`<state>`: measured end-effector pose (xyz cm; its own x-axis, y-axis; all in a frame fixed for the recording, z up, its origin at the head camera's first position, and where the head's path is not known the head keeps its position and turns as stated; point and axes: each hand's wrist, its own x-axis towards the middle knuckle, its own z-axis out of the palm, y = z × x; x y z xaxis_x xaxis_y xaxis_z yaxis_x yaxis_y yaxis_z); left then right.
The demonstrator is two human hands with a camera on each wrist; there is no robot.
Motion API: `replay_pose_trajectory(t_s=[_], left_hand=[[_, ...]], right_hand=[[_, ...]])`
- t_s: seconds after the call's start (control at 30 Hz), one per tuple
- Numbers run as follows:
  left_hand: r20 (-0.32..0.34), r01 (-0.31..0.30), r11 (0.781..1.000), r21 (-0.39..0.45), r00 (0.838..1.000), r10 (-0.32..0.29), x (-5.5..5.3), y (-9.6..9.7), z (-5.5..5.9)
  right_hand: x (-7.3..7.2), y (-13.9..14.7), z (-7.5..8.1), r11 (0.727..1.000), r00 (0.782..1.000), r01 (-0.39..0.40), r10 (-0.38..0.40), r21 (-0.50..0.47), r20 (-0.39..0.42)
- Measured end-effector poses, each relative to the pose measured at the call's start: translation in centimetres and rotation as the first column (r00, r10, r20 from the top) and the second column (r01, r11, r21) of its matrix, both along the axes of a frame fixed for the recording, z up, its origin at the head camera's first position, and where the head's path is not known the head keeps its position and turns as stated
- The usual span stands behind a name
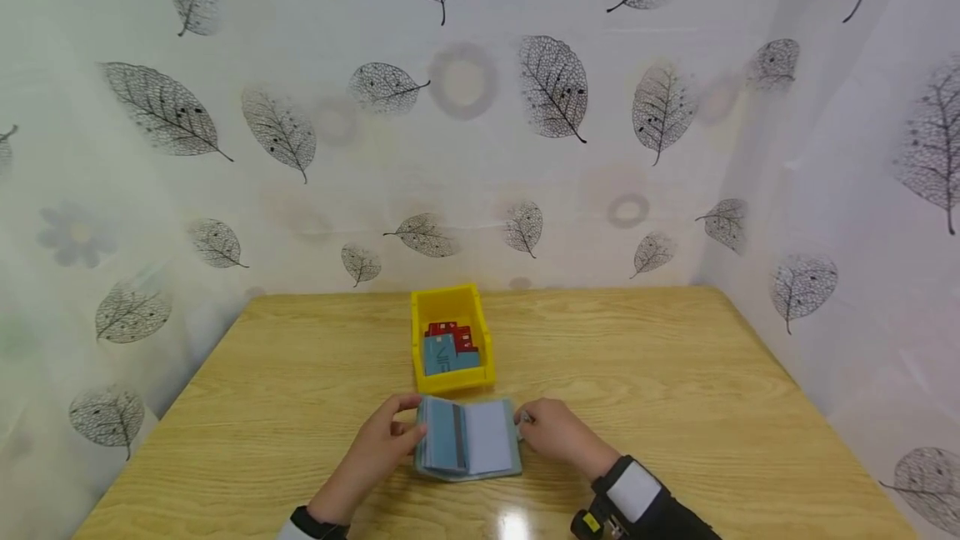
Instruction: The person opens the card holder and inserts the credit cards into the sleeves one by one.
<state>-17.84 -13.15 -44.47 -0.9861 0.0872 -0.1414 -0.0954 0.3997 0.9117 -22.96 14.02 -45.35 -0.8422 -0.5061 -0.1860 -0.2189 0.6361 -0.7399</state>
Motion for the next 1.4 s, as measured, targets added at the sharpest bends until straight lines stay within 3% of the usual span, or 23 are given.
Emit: replay_pose_trajectory(t_s=[0.2,0.47,0.6,0.73,0.87,0.97,1.17,1.4], left_hand=[[-0.012,0.007,1.0,0.026,1.0,-0.007,0.1,0.6,0.4],[-0.109,0.138,0.988,0.067,0.986,-0.13,0.3,1.6,-0.1],[-0.119,0.254,0.966,-0.042,0.959,-0.258,0.2,3.0,-0.3],[-0.082,0.33,0.902,-0.279,0.927,-0.365,-0.1,4.6,-0.3],[-0.08,0.312,0.819,-0.481,0.915,-0.395,-0.5,5.4,-0.4],[-0.108,0.283,0.791,-0.542,0.91,-0.399,-0.7,5.5,-0.7],[-0.15,0.243,0.771,-0.588,0.904,-0.4,-1.1,5.2,-0.7],[-0.19,0.198,0.782,-0.591,0.908,-0.374,-1.0,5.0,-1.0]], right_hand=[[0.2,-0.2,0.0,1.0,1.0,-0.024,0.024,-0.017,0.005],[0.5,-0.6,0.1,0.998,0.999,-0.052,0.053,-0.04,0.011],[0.5,-0.8,0.0,0.996,0.998,-0.067,0.067,-0.06,-0.002],[0.5,-1.0,-0.1,0.996,0.997,-0.072,0.071,-0.05,-0.036],[0.4,-1.2,-0.3,0.997,0.994,-0.071,0.07,-0.022,-0.079],[0.4,-1.3,-0.5,0.999,0.991,-0.047,0.044,-0.02,-0.126],[0.1,-1.6,-0.7,0.997,0.983,-0.04,0.027,-0.071,-0.182],[0.1,-2.2,-0.8,0.989,0.976,-0.125,0.109,-0.075,-0.186]])
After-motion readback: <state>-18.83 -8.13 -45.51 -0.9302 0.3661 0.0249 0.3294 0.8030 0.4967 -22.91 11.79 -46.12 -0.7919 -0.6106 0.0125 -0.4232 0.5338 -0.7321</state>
